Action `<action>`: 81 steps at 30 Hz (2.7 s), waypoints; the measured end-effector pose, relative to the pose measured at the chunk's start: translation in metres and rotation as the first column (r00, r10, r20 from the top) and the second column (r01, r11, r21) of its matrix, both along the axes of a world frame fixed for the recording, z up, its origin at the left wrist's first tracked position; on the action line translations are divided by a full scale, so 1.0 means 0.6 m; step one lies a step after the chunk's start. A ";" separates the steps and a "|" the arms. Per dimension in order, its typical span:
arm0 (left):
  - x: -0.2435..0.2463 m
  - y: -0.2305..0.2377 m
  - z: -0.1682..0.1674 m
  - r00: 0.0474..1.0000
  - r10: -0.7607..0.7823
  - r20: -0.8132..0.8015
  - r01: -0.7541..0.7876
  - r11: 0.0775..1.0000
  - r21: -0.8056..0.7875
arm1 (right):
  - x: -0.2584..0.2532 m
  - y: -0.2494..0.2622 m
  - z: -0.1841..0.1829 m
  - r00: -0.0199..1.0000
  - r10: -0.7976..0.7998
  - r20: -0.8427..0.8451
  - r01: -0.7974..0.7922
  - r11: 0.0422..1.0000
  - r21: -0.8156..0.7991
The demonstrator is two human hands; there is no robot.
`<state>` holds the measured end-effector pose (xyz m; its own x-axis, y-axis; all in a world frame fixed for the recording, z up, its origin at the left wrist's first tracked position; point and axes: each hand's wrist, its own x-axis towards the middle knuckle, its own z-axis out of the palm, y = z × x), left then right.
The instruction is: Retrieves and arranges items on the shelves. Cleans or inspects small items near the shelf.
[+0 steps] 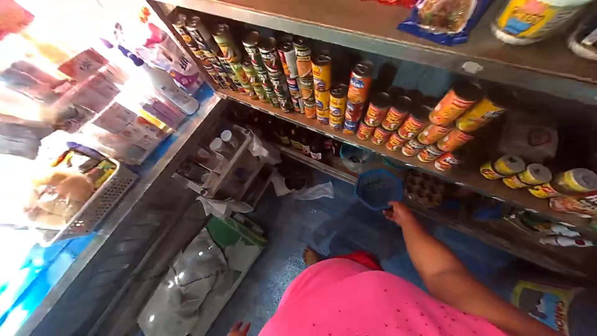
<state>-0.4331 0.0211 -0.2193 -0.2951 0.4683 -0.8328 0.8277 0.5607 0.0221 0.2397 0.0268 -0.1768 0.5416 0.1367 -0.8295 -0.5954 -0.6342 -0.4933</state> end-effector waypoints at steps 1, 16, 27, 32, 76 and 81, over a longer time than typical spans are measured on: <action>-0.024 0.008 -0.010 1.000 0.000 0.006 0.000 0.998 0.059 | -0.013 0.026 0.002 0.999 -0.047 -0.012 0.047 0.999 0.013; 0.432 0.184 0.059 0.528 0.396 0.752 -0.358 0.906 -0.226 | -0.199 0.134 -0.042 0.276 0.958 -0.073 -0.947 0.284 0.148; 0.470 0.094 -0.179 0.735 0.469 0.490 -0.383 0.883 -0.269 | 0.232 0.162 -0.316 0.854 -0.495 0.162 0.434 0.847 0.306; 0.420 0.057 -0.217 0.814 0.465 0.348 -0.391 0.882 -0.263 | 0.296 0.197 -0.338 0.703 -0.680 0.209 0.589 0.721 0.364; 0.728 0.200 -0.076 0.484 0.350 0.802 0.000 0.916 -0.400 | 0.016 0.005 -0.212 0.704 0.695 0.149 -0.692 0.718 -0.079; 0.696 0.181 -0.085 0.531 0.071 0.844 0.142 0.975 -0.171 | 0.181 0.019 -0.215 0.899 0.120 0.421 -0.062 0.987 -0.150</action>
<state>-0.0155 0.1295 -0.2700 0.6055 0.2603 -0.7520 0.5003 0.6103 0.6141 0.3483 0.0384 -0.3056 0.8380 0.1095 -0.5346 -0.2824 -0.7512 -0.5966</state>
